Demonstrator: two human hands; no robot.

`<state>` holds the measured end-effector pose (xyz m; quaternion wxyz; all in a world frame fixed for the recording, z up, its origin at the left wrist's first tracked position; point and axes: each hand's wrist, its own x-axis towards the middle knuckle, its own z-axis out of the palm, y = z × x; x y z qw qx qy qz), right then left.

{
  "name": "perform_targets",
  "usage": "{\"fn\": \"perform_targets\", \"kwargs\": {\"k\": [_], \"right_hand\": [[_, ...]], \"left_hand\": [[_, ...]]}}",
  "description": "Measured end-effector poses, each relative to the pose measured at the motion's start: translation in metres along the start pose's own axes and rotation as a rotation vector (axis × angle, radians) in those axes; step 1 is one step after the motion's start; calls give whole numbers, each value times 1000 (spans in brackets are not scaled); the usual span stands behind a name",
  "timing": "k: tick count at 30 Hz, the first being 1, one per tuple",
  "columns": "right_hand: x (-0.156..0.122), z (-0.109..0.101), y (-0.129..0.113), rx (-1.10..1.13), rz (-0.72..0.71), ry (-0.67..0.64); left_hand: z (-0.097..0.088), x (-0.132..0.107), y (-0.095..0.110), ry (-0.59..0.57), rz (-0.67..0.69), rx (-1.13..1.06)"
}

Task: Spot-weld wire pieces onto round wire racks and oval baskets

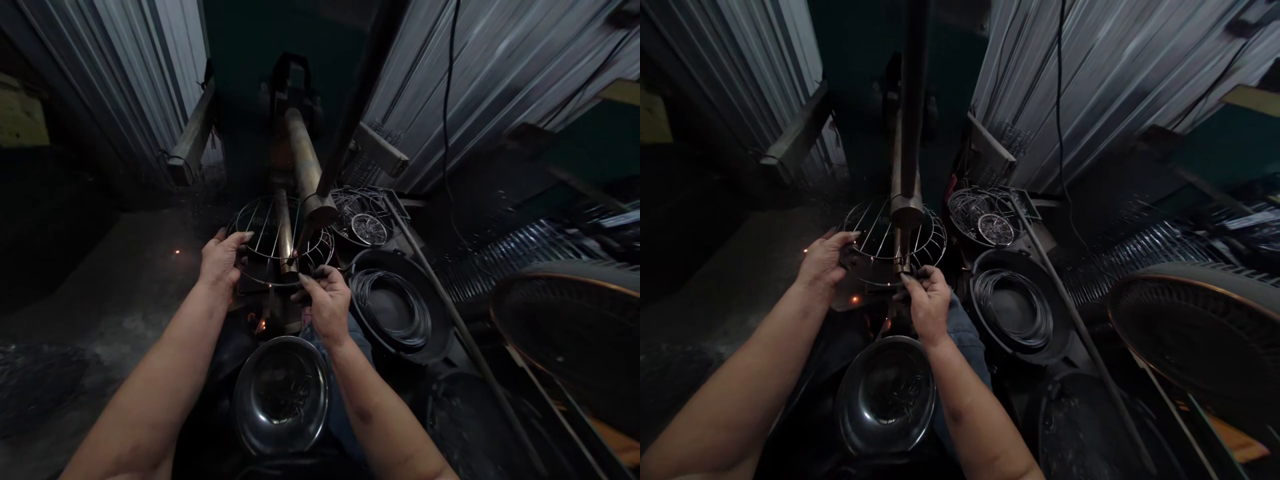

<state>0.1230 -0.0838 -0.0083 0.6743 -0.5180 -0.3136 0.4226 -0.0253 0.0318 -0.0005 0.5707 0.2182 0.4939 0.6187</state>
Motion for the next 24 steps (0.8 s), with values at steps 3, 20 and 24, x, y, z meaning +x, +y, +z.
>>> {"fn": "perform_targets", "kwargs": {"k": [3, 20, 24], "right_hand": [[1, 0, 1, 14, 44, -38], [-5, 14, 5, -226, -34, -94], [-1, 8, 8, -166, 19, -70]], "left_hand": [[-1, 4, 2, 1, -34, -2], [-2, -39, -8, -8, 126, -132], [5, -56, -11, -7, 169, -171]]}}
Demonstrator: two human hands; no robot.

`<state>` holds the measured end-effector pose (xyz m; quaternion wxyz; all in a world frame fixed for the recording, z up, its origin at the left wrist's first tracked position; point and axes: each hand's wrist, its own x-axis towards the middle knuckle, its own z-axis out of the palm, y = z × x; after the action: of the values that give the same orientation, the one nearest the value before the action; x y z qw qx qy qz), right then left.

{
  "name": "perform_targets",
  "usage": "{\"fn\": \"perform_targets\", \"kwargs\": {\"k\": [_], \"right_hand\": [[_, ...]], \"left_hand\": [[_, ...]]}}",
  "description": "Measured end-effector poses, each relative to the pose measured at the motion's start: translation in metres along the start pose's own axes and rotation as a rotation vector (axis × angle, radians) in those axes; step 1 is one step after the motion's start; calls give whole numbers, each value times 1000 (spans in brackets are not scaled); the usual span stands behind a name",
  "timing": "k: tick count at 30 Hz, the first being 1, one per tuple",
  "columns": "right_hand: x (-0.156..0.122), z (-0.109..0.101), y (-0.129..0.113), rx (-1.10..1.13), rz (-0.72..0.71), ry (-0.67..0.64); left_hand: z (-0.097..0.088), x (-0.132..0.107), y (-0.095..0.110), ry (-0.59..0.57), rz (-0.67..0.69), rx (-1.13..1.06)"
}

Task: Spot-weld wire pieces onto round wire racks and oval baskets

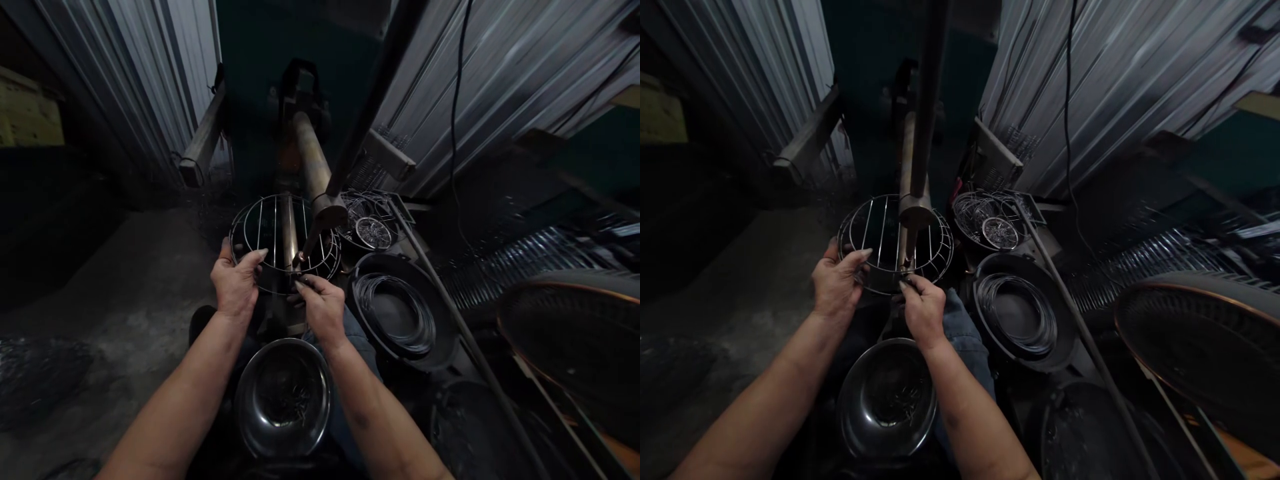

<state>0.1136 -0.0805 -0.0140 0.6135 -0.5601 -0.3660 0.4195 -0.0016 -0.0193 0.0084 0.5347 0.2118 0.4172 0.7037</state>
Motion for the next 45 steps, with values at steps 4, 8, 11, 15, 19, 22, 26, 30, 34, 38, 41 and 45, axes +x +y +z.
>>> {"fn": "perform_targets", "kwargs": {"k": [4, 8, 11, 15, 19, 22, 26, 30, 34, 38, 41, 45], "right_hand": [[0, -1, 1, 94, -2, 66], [0, 0, 2, 119, -40, 89], [1, 0, 4, 117, -84, 98], [5, 0, 10, 109, -111, 105], [9, 0, 13, 91, -114, 104], [10, 0, 14, 76, -119, 74], [10, 1, 13, 67, -125, 91], [9, 2, 10, 51, -147, 98], [12, 4, 5, 99, -121, 95], [14, 6, 3, 126, -102, 99], [14, 8, 4, 139, -77, 103], [13, 6, 5, 156, -13, 84]], "left_hand": [[4, -2, -4, 31, -43, -35], [5, 1, -6, -17, -38, -21], [7, 3, -6, -23, -43, -22], [9, 8, -7, -18, -53, -49], [10, 14, -8, 11, -75, -56], [10, 17, -8, 15, -88, -46], [9, 18, -9, 1, -74, -33], [8, 20, -10, 17, -90, -38], [8, 22, -11, 33, -104, -35], [8, 23, -10, 54, -104, -21], [7, 22, -11, 36, -108, -3], [2, 25, -10, 2, -114, 45]]}}
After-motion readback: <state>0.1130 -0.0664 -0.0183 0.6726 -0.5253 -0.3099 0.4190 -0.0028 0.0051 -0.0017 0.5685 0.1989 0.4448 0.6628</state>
